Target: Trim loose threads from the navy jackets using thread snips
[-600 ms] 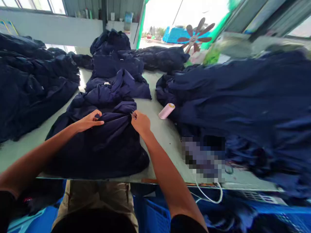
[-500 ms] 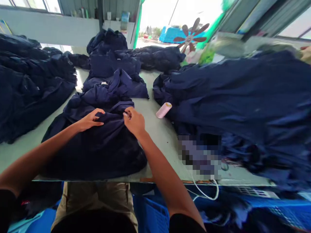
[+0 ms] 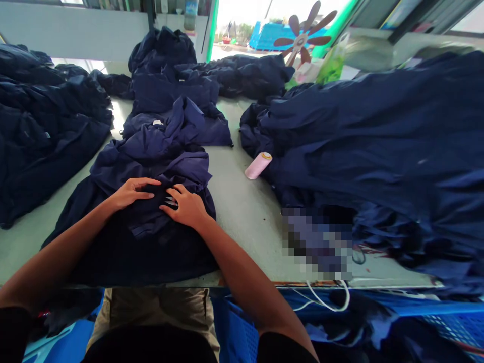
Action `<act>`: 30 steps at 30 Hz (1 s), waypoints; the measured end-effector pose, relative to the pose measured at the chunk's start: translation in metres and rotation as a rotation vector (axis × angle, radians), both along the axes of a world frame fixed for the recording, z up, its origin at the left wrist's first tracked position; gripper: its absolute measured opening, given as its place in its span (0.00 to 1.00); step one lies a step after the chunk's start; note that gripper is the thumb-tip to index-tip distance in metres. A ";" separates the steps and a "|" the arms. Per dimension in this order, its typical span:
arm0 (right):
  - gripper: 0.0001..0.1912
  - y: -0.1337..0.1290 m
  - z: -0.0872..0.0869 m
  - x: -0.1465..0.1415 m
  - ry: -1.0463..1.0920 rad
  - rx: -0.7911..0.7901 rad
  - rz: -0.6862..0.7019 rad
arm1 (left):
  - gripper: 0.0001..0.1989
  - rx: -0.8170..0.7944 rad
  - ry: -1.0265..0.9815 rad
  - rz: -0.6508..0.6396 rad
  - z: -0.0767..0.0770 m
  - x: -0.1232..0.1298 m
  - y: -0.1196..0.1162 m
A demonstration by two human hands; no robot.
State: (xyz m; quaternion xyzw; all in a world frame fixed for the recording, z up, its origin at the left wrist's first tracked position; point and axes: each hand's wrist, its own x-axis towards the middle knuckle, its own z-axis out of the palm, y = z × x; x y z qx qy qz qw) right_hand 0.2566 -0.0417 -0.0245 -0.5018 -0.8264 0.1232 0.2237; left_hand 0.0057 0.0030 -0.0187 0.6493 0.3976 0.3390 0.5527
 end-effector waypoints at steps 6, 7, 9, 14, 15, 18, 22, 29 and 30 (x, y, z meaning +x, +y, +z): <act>0.14 0.006 -0.003 0.006 0.105 0.032 -0.035 | 0.48 -0.064 -0.106 0.037 0.012 -0.001 -0.007; 0.09 0.006 -0.004 0.008 0.129 0.042 -0.028 | 0.50 -0.085 -0.112 0.048 0.015 -0.003 -0.009; 0.05 0.006 -0.004 0.012 0.179 0.069 -0.007 | 0.49 -0.161 -0.077 0.066 0.021 -0.008 -0.014; 0.05 -0.004 0.000 0.013 0.303 0.191 0.009 | 0.25 -0.304 0.051 -0.063 0.024 -0.026 -0.038; 0.04 -0.007 0.001 0.011 0.319 0.217 0.004 | 0.24 -0.316 0.051 -0.089 0.023 -0.029 -0.043; 0.03 -0.016 0.003 0.005 0.341 0.285 -0.012 | 0.26 -0.317 -0.011 -0.124 0.018 -0.033 -0.055; 0.04 -0.024 0.008 0.002 0.349 0.373 -0.072 | 0.31 -0.244 -0.122 -0.116 0.015 -0.024 -0.063; 0.04 -0.038 0.024 0.003 0.337 0.440 0.120 | 0.41 -0.193 -0.248 -0.167 0.022 -0.014 -0.072; 0.06 -0.040 0.025 0.002 0.327 0.434 0.151 | 0.42 -0.206 -0.258 -0.181 0.023 -0.014 -0.073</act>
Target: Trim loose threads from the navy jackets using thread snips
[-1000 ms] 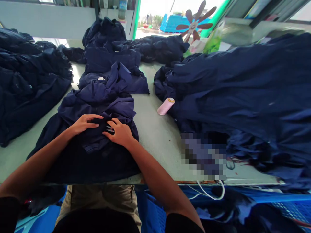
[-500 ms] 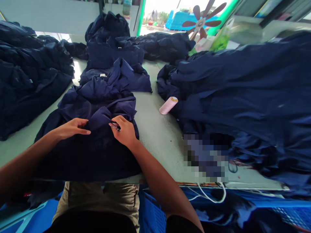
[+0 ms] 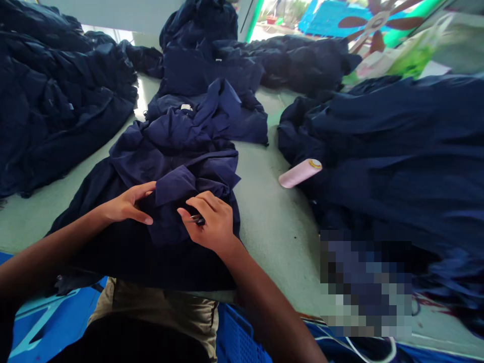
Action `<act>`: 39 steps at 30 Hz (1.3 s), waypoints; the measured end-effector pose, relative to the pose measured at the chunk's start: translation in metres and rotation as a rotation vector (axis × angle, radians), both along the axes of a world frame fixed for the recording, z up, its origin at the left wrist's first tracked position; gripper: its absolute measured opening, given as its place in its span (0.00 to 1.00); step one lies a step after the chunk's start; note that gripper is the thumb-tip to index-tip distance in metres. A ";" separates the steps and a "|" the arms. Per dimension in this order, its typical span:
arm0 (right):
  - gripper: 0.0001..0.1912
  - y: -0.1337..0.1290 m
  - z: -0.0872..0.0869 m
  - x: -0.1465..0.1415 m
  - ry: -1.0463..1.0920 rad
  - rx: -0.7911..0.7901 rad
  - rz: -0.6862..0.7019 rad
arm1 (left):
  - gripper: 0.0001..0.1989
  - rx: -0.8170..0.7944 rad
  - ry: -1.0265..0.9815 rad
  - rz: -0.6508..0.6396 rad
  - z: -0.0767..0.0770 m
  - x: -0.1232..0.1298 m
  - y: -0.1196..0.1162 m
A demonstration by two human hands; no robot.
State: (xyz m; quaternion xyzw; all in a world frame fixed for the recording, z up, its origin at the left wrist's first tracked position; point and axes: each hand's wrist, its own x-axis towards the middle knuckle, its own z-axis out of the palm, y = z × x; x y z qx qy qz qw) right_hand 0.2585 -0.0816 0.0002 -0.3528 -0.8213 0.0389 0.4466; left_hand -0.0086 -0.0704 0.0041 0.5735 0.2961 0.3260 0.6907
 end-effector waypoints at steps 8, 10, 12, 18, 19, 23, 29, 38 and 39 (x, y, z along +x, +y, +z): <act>0.08 -0.001 0.000 -0.003 -0.020 -0.054 0.060 | 0.28 -0.106 -0.055 -0.038 0.001 0.003 -0.005; 0.07 0.000 0.000 -0.003 -0.024 -0.077 0.094 | 0.22 -0.143 -0.082 -0.032 -0.002 0.005 -0.005; 0.08 0.000 -0.001 -0.003 -0.024 -0.097 0.133 | 0.15 -0.143 -0.080 0.035 -0.005 0.008 -0.005; 0.09 0.001 -0.002 -0.002 0.009 -0.153 0.172 | 0.19 -0.073 -0.111 0.260 -0.008 0.013 -0.004; 0.10 0.001 -0.001 -0.001 0.016 -0.161 0.170 | 0.19 -0.069 -0.121 0.270 -0.007 0.013 -0.005; 0.11 0.000 -0.001 0.000 0.028 -0.184 0.182 | 0.21 -0.037 -0.136 0.264 -0.003 0.014 -0.007; 0.11 -0.001 0.000 -0.001 0.033 -0.193 0.192 | 0.27 -0.023 -0.129 0.263 -0.005 0.014 -0.007; 0.11 0.002 -0.003 0.002 0.071 -0.163 0.044 | 0.35 -0.117 -0.369 0.130 0.002 0.009 -0.007; 0.11 0.001 -0.003 0.002 0.082 -0.152 0.018 | 0.39 -0.099 -0.352 0.145 0.002 0.010 -0.007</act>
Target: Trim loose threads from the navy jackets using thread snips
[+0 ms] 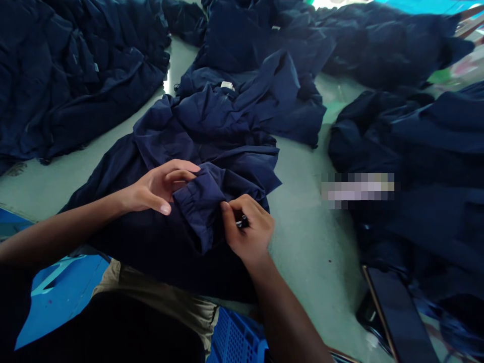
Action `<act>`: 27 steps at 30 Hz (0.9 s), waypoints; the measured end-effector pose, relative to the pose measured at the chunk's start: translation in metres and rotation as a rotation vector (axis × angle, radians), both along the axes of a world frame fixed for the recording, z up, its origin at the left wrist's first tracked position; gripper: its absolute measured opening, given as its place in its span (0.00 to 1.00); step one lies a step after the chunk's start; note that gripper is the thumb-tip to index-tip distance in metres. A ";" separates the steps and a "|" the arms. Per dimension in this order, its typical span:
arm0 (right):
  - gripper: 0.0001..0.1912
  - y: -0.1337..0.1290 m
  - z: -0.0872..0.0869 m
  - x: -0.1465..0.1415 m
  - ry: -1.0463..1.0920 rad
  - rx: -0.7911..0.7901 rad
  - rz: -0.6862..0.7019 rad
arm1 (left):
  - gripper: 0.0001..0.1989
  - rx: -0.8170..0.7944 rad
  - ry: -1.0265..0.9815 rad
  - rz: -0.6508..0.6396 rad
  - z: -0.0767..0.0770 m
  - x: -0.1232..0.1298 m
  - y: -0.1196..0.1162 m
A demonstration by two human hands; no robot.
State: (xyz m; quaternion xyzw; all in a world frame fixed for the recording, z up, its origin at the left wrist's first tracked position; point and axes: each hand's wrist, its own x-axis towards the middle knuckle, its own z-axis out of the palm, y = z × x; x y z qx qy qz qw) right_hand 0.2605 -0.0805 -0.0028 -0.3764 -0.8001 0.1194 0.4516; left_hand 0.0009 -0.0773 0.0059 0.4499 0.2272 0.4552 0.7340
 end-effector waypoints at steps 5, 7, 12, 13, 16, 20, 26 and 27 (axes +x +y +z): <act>0.11 -0.005 0.001 -0.002 0.021 0.123 -0.107 | 0.23 -0.189 0.289 -0.031 -0.010 0.004 0.006; 0.11 -0.006 0.001 -0.002 0.009 0.182 -0.102 | 0.25 -0.255 0.289 -0.149 -0.013 0.004 0.007; 0.10 -0.007 -0.001 -0.004 -0.068 0.280 -0.047 | 0.23 -0.224 0.240 -0.295 -0.008 0.006 0.001; 0.09 -0.007 -0.001 -0.005 -0.069 0.258 -0.017 | 0.20 -0.209 0.252 -0.292 -0.007 0.007 0.000; 0.12 -0.004 -0.002 -0.009 -0.007 0.049 0.106 | 0.14 -0.166 0.255 -0.263 -0.006 0.007 -0.002; 0.18 0.001 -0.003 -0.012 0.073 -0.190 0.151 | 0.10 -0.082 0.220 -0.206 -0.007 0.005 -0.002; 0.20 -0.001 -0.002 -0.011 0.182 -0.321 0.115 | 0.13 -0.061 0.156 -0.084 -0.010 0.007 -0.002; 0.20 -0.002 -0.001 -0.012 0.190 -0.335 0.118 | 0.13 -0.061 0.145 -0.089 -0.010 0.007 -0.002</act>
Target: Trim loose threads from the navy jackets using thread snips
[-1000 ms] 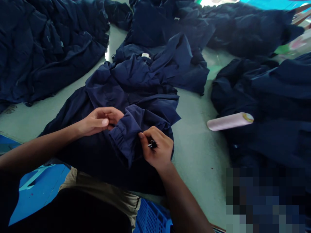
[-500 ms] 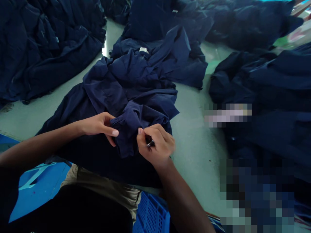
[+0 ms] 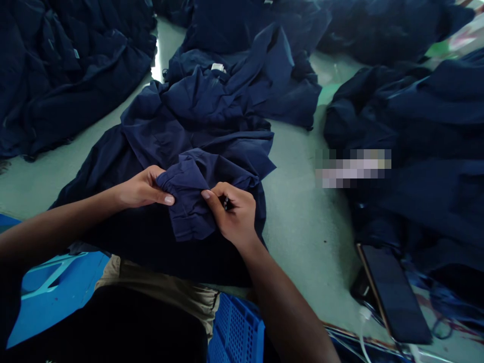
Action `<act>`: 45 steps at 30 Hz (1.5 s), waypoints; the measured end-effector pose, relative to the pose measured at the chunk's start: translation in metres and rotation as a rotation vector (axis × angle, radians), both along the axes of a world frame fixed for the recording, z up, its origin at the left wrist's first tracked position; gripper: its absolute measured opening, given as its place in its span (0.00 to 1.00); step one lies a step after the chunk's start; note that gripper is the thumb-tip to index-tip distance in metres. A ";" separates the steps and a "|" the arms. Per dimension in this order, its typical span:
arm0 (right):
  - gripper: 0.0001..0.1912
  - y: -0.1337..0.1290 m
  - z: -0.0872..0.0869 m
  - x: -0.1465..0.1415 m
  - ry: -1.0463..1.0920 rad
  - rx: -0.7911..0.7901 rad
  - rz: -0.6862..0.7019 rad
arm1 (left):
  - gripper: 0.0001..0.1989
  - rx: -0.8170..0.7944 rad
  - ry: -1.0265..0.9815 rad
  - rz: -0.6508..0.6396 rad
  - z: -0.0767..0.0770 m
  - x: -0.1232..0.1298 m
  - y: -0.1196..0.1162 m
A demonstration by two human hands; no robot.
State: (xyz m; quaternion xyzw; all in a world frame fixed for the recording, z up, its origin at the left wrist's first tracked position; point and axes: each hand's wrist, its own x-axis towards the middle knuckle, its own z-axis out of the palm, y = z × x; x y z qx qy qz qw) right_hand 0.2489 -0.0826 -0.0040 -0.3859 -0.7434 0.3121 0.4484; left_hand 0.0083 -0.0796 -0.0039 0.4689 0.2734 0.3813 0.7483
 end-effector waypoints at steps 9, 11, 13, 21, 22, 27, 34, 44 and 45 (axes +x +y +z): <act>0.20 -0.006 0.005 -0.003 0.035 -0.071 -0.001 | 0.09 0.041 -0.086 -0.092 -0.004 0.000 0.001; 0.21 -0.005 0.005 -0.003 0.033 -0.082 -0.001 | 0.08 0.082 -0.066 -0.090 -0.004 -0.001 0.001; 0.21 -0.003 0.003 -0.002 0.035 -0.091 -0.006 | 0.07 0.104 -0.030 -0.059 -0.004 0.000 0.000; 0.21 0.007 -0.009 0.001 0.038 -0.114 0.000 | 0.10 0.474 0.051 0.112 -0.004 -0.001 0.002; 0.21 0.009 -0.010 0.002 0.037 -0.122 0.003 | 0.12 0.628 0.096 0.159 -0.002 -0.003 0.003; 0.23 0.012 -0.014 0.003 0.010 -0.142 0.024 | 0.15 1.162 0.351 0.279 0.007 -0.011 0.001; 0.17 0.010 -0.011 0.000 0.006 0.035 0.022 | 0.14 1.145 0.310 0.604 -0.001 0.001 0.001; 0.26 -0.019 0.021 -0.002 -0.203 0.584 0.101 | 0.05 1.757 0.512 0.703 0.008 -0.002 -0.007; 0.28 -0.021 0.021 -0.003 -0.219 0.582 0.120 | 0.09 1.786 0.509 0.700 0.008 -0.002 -0.008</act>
